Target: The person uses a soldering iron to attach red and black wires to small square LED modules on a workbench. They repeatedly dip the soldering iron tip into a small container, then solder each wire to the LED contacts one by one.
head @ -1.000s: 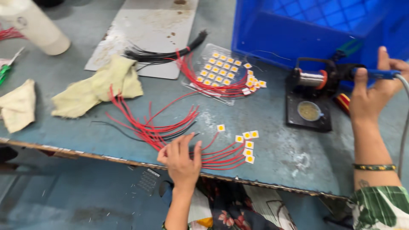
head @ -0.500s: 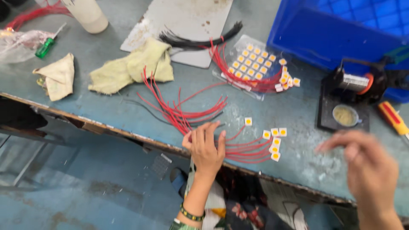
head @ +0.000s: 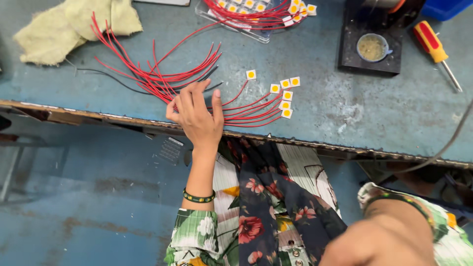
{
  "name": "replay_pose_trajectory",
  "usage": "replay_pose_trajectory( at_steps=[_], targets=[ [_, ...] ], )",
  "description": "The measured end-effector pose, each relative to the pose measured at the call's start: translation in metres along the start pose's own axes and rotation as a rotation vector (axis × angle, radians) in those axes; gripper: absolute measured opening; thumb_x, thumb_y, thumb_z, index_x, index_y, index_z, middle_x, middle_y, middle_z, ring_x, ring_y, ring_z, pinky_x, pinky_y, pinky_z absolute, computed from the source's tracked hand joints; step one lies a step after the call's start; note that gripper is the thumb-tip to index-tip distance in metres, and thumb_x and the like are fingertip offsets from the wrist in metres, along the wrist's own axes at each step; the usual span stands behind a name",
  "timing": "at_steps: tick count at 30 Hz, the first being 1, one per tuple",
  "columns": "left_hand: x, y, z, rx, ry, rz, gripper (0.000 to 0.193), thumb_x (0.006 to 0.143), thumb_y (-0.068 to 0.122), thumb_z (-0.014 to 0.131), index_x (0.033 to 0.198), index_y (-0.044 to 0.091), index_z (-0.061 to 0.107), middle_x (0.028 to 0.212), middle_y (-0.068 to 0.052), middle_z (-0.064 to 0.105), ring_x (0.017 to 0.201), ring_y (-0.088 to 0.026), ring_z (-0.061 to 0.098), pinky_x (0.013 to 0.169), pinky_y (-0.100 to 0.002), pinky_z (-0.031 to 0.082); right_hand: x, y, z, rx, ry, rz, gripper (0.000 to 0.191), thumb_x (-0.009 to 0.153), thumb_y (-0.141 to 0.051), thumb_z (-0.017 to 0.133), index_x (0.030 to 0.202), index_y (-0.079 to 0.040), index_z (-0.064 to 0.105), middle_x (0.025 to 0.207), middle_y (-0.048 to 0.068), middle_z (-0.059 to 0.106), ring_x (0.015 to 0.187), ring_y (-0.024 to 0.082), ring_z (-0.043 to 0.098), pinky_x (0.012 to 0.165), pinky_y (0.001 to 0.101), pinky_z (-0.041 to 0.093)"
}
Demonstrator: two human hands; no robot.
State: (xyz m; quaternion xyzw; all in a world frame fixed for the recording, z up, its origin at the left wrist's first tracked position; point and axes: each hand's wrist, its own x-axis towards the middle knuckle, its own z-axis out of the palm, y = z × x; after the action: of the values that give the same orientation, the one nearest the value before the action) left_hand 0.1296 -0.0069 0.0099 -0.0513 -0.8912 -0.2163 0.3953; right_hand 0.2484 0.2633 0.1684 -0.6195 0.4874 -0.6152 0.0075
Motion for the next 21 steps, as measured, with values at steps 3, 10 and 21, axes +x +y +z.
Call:
replay_pose_trajectory(
  at_steps=[3,10,21],
  targets=[
    [-0.004,0.015,0.000,-0.001,-0.004,-0.020,0.028,0.105,0.032,0.066,0.125,0.013,0.066,0.117,-0.003,0.064,0.108,-0.023,0.059,0.108,-0.046,0.030,-0.027,-0.022,-0.015,-0.171,0.144,0.012,0.018,0.099,-0.010,0.059,0.112,0.002,0.064,0.101,0.014,0.074,0.085,0.025,0.073,0.079,0.0342,0.058],
    [-0.015,0.033,-0.034,-0.208,-0.171,0.037,0.041,0.094,0.041,0.071,0.123,0.011,0.066,0.122,-0.004,0.063,0.119,-0.023,0.056,0.107,-0.048,0.028,-0.108,-0.043,0.027,-0.775,0.683,0.506,0.021,0.100,-0.006,0.060,0.119,0.002,0.063,0.102,0.017,0.073,0.085,0.025,0.072,0.080,0.0295,0.056],
    [-0.040,0.076,-0.054,-0.006,-0.473,0.326,0.026,0.086,0.029,0.075,0.109,0.017,0.071,0.102,0.000,0.062,0.103,-0.021,0.059,0.099,-0.049,0.038,-0.251,-0.007,-0.011,-1.160,1.006,0.736,0.013,0.106,0.000,0.063,0.117,0.003,0.069,0.088,0.011,0.072,0.072,0.012,0.067,0.070,0.0240,0.052]
  ],
)
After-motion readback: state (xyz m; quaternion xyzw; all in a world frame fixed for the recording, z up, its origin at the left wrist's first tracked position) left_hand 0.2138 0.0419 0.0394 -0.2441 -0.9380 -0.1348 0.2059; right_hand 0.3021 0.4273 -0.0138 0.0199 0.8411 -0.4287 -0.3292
